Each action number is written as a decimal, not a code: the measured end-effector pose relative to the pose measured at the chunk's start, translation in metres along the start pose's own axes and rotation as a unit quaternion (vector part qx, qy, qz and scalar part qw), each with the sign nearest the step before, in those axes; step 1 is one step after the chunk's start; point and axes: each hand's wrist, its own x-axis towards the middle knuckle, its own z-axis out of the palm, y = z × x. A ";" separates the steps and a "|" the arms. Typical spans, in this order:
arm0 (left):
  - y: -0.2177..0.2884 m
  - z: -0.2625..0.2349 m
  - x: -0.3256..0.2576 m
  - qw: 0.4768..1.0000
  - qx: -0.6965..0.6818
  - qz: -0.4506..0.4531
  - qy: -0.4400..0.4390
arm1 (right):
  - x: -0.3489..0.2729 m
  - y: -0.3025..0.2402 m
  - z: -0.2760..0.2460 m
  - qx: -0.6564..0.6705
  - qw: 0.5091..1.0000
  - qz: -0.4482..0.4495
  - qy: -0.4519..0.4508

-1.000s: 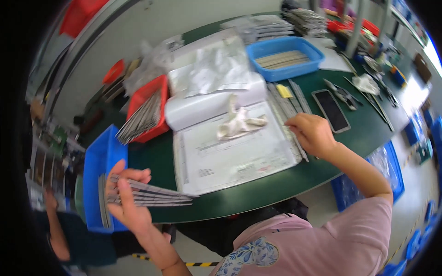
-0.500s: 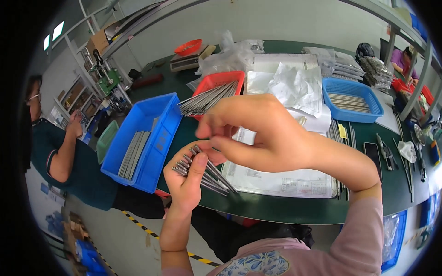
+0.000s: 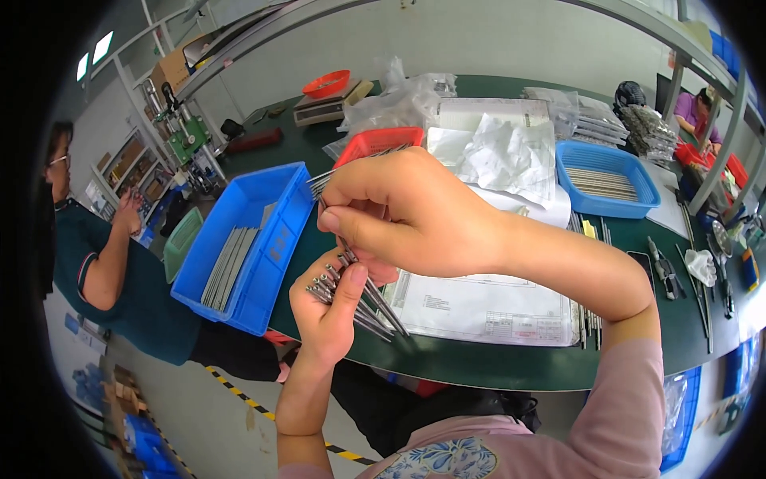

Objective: Assemble small metal rings or sleeves onto thin metal rods at an assembly station.

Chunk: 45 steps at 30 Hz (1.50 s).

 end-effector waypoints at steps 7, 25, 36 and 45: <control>-0.001 0.001 0.000 1.000 -0.003 0.004 0.003 | 0.001 0.001 -0.003 -0.129 0.988 -0.085 0.024; 0.002 -0.004 0.003 0.999 0.033 0.025 0.005 | -0.002 0.009 0.002 -0.140 0.988 -0.065 0.007; 0.002 -0.002 0.004 0.999 -0.034 -0.020 -0.008 | 0.008 -0.006 -0.006 -0.142 0.984 -0.104 0.020; 0.005 -0.002 0.002 1.000 -0.023 -0.008 -0.007 | 0.003 0.001 0.003 -0.008 0.998 -0.044 0.050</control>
